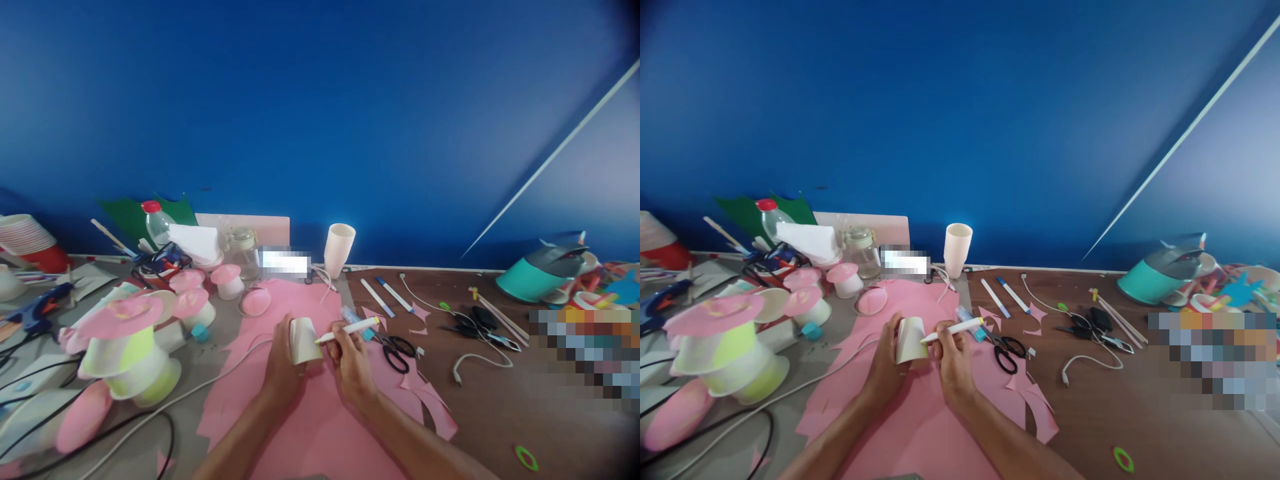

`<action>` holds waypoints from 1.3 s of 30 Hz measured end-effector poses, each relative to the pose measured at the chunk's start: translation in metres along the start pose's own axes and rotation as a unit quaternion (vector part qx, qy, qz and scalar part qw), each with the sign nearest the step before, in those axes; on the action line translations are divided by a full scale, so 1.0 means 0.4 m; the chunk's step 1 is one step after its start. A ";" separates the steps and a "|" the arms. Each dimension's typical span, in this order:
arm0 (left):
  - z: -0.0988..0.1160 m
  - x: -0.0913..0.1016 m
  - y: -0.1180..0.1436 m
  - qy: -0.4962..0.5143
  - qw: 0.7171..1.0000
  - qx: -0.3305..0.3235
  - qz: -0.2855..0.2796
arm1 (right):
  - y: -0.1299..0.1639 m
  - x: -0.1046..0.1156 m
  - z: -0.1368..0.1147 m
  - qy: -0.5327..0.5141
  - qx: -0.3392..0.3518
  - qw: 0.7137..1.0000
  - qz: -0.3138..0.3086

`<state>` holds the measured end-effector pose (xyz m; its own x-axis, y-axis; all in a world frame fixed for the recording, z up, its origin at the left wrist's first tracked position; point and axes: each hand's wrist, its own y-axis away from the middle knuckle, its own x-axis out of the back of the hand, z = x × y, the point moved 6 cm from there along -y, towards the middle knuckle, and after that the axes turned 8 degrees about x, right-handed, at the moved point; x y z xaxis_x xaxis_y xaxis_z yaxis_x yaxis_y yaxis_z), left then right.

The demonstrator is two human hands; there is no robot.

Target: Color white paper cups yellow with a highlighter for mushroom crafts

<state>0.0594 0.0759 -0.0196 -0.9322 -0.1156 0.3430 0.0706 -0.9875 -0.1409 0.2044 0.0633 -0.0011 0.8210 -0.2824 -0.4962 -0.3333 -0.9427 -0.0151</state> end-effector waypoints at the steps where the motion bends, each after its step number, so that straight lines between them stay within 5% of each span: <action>1: 0.001 0.000 0.000 -0.001 1.000 0.000 0.000 | -0.001 0.001 0.001 0.004 0.001 1.000 -0.001; 39: 0.012 -0.005 0.004 -0.082 0.992 -0.090 -0.017 | 0.001 -0.003 -0.010 0.056 -0.003 0.998 -0.002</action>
<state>0.0631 0.0742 -0.0160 -0.8619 -0.1126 0.4945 -0.0384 -0.9578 -0.2849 0.2050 0.0627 0.0031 0.8695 -0.2959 -0.3955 -0.3268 -0.9450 -0.0113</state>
